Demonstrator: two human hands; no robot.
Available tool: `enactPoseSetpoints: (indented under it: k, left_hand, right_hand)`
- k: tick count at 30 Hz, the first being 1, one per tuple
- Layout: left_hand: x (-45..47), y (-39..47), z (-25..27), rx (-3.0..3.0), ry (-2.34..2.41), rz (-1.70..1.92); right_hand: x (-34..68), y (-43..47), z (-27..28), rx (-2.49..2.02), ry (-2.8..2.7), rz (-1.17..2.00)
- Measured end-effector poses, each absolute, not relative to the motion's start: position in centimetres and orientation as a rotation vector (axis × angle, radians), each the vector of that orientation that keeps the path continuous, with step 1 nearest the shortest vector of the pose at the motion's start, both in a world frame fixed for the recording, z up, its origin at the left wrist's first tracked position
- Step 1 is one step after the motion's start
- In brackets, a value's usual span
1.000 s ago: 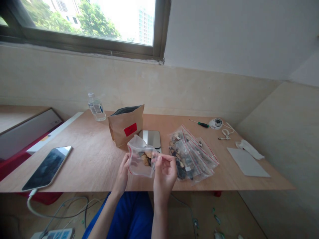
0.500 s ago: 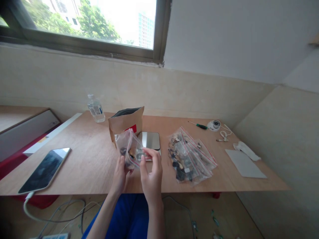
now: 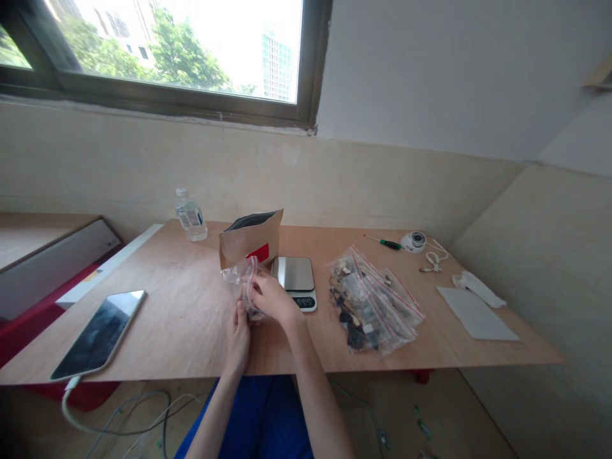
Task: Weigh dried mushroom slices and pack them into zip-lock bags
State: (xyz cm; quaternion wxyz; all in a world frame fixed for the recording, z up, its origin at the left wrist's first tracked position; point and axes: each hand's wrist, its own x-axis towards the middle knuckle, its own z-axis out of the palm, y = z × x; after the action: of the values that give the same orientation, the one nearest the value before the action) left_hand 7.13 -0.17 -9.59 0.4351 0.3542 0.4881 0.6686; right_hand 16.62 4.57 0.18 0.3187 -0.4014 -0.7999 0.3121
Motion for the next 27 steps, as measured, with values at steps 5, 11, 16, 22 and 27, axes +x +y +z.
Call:
enactPoseSetpoints:
  k: [5, 11, 16, 22, 27]
  left_hand:
    - [6.9, -0.1, -9.8, 0.915, 1.266, 1.612]
    - [6.8, 0.1, -10.2, 0.844, 1.218, 1.631]
    - [6.9, 0.0, -9.8, 0.859, 1.181, 1.650]
    - [6.7, 0.0, -9.7, 0.782, 1.145, 1.671]
    - [6.7, 0.3, -10.0, 0.669, 1.130, 1.711]
  right_hand:
    - [16.5, 4.8, -0.3, -1.106, -2.153, 0.893]
    - [17.9, 5.1, 0.0, -1.055, -2.167, 1.182]
    - [18.5, 5.0, 0.7, -1.084, -2.259, 1.246]
    - [18.0, 4.9, 1.3, -1.166, -2.177, 0.996]
    - [18.0, 4.5, 1.8, -1.127, -1.996, 0.915]
